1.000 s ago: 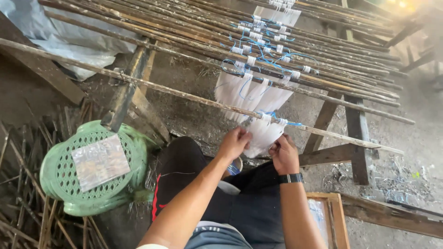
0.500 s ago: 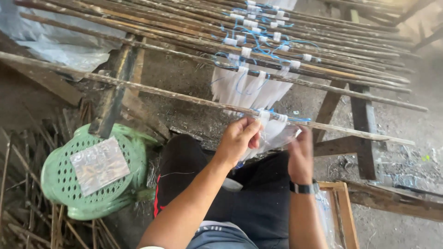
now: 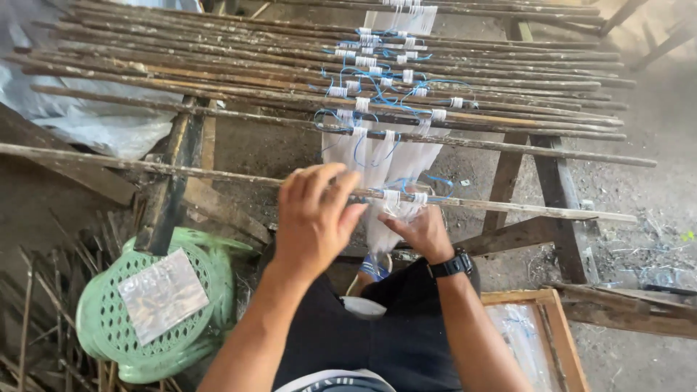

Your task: The person prepares bundles of white candles by tying them with blue string, places the bundled candles into plastic bags, and then stores the bags in a wooden crate.

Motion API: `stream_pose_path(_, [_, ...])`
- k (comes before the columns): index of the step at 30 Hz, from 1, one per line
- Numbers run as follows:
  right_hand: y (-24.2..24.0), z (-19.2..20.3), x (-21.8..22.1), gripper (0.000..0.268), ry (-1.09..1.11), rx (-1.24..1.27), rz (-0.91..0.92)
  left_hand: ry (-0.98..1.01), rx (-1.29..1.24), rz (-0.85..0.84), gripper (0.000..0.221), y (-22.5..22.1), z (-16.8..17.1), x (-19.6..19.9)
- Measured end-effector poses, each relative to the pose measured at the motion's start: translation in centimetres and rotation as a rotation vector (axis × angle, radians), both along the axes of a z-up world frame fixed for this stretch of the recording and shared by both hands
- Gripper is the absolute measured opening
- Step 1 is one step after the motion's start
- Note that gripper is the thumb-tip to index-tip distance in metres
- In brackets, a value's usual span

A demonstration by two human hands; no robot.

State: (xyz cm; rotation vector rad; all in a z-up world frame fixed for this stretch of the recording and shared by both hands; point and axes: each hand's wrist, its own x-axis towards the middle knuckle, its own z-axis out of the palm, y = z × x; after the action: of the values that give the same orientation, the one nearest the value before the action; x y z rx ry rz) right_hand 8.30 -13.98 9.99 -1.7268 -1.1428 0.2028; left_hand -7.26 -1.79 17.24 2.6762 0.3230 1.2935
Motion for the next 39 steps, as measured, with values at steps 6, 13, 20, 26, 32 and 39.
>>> stream_pose_path(6, [0.5, 1.9, -1.1, 0.019, 0.283, -0.005, 0.015, 0.188, 0.121, 0.097, 0.021, 1.9, -1.6, 0.6])
stream_pose_path(13, [-2.0, 7.0, -3.5, 0.031, 0.659, 0.249, 0.035, 0.039, 0.352, 0.064, 0.019, 0.0, 4.3, -0.5])
stream_pose_path(20, [-5.8, 10.6, -7.6, 0.031, 0.815, 0.466, 0.077, -0.112, 0.518, 0.080, 0.021, -4.6, 10.8, -5.7])
stream_pose_path(26, [-7.6, 13.0, -10.1, 0.030, 0.651, 0.450, 0.135, -0.211, 0.572, 0.098, 0.021, -7.2, 13.4, -9.5])
stream_pose_path(32, [-9.9, 13.5, -8.1, 0.020, 0.895, 0.567, -0.003, -0.221, 0.519, 0.121, 0.016, -4.9, 13.3, -11.7])
stream_pose_path(39, [-13.9, 13.2, -4.3, 0.019, 0.825, 0.486, -0.020, -0.012, 0.456, 0.097, 0.021, 0.5, 11.8, -15.7])
